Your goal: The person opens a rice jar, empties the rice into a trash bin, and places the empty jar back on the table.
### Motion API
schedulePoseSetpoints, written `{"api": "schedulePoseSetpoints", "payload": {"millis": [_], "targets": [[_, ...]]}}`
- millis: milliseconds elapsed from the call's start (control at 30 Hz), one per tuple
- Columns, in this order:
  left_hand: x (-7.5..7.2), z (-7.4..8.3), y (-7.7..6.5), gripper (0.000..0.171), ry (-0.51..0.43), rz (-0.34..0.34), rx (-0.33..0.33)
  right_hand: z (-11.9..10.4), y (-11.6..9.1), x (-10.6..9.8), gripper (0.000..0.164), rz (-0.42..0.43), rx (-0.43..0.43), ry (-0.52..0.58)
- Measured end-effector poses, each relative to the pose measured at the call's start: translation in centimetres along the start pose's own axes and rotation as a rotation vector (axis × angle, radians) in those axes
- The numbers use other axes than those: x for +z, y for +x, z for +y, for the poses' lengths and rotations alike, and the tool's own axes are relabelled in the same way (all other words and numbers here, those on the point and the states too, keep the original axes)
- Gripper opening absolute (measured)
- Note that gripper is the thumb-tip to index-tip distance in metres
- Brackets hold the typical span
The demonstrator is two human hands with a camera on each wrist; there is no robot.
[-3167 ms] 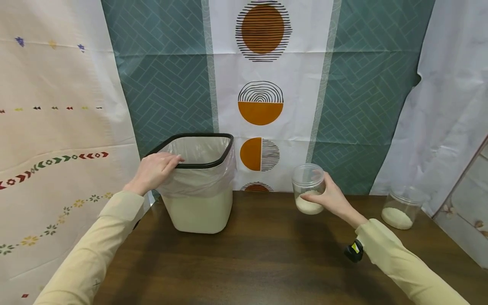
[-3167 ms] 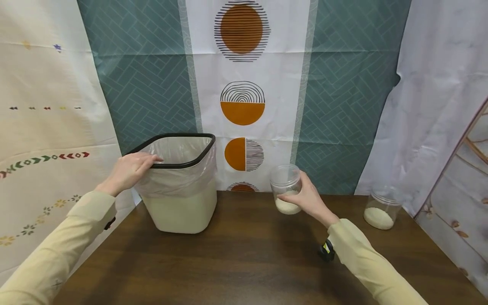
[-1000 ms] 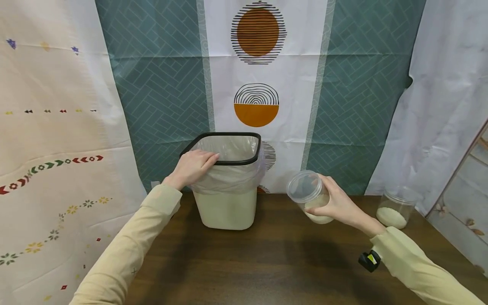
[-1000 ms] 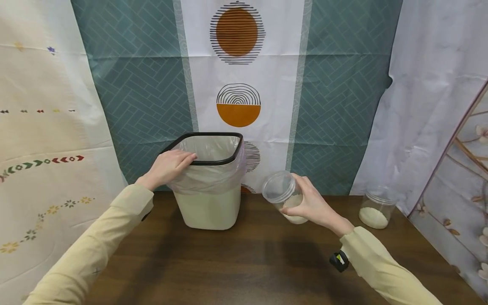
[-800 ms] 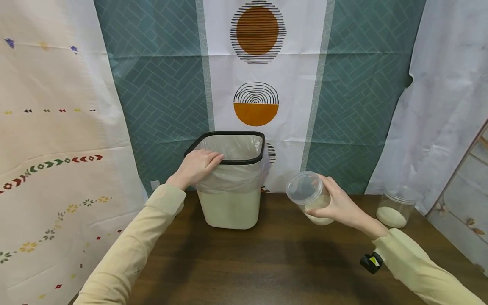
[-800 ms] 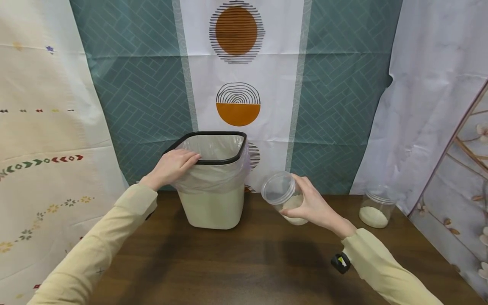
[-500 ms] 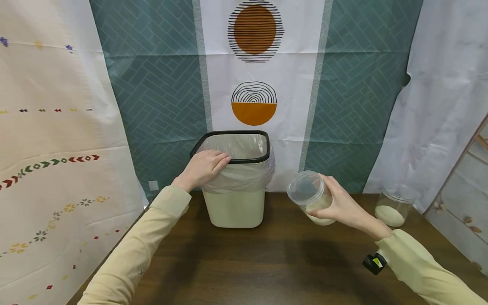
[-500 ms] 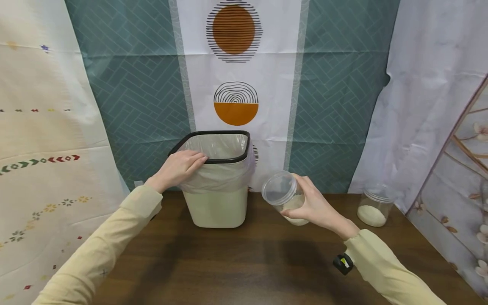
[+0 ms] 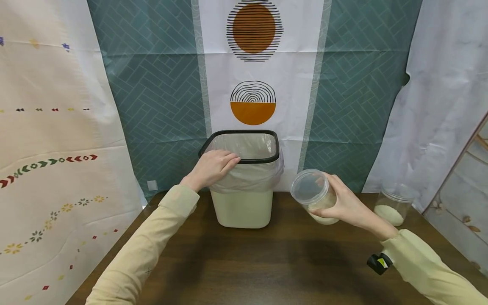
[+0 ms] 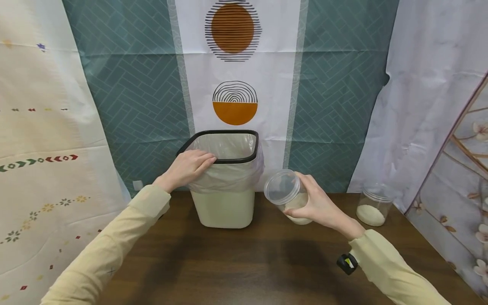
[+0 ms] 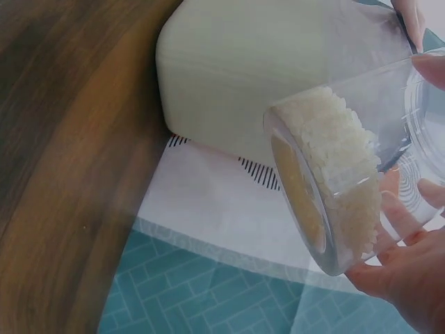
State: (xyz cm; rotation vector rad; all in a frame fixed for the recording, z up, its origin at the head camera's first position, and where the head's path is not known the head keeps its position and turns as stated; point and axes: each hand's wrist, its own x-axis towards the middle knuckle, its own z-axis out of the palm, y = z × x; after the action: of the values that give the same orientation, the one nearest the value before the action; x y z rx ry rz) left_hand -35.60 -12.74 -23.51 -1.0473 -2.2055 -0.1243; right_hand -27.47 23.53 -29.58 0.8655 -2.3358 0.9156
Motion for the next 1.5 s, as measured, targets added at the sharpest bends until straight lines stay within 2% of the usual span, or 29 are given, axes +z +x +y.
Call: {"api": "schedulePoseSetpoints", "payload": {"millis": [233, 433, 600, 867, 1100, 1500], "targets": [[0.3, 0.9, 1.1, 0.033, -0.018, -0.051, -0.021, -0.5, -0.2, -0.3, 0.088, -0.001, -0.015, -0.013], [0.6, 1.8, 1.8, 0.033, -0.014, -0.072, -0.016, -1.8, -0.2, -0.3, 0.084, 0.005, -0.030, -0.023], [0.8, 2.5, 2.4, 0.032, -0.006, -0.062, -0.010, -2.1, -0.3, -0.3, 0.082, 0.009, -0.035, -0.032], [1.3, 3.2, 3.3, 0.033, 0.010, -0.064, -0.019, -1.2, -0.7, -0.3, 0.084, -0.009, 0.053, 0.023], [1.6, 3.8, 3.6, 0.032, 0.020, -0.047, -0.013, -1.2, -0.6, -0.4, 0.085, -0.011, -0.028, -0.022], [2.0, 5.0, 4.7, 0.032, 0.030, -0.037, 0.002, -0.8, -0.9, -0.2, 0.087, -0.019, -0.022, -0.018]]}}
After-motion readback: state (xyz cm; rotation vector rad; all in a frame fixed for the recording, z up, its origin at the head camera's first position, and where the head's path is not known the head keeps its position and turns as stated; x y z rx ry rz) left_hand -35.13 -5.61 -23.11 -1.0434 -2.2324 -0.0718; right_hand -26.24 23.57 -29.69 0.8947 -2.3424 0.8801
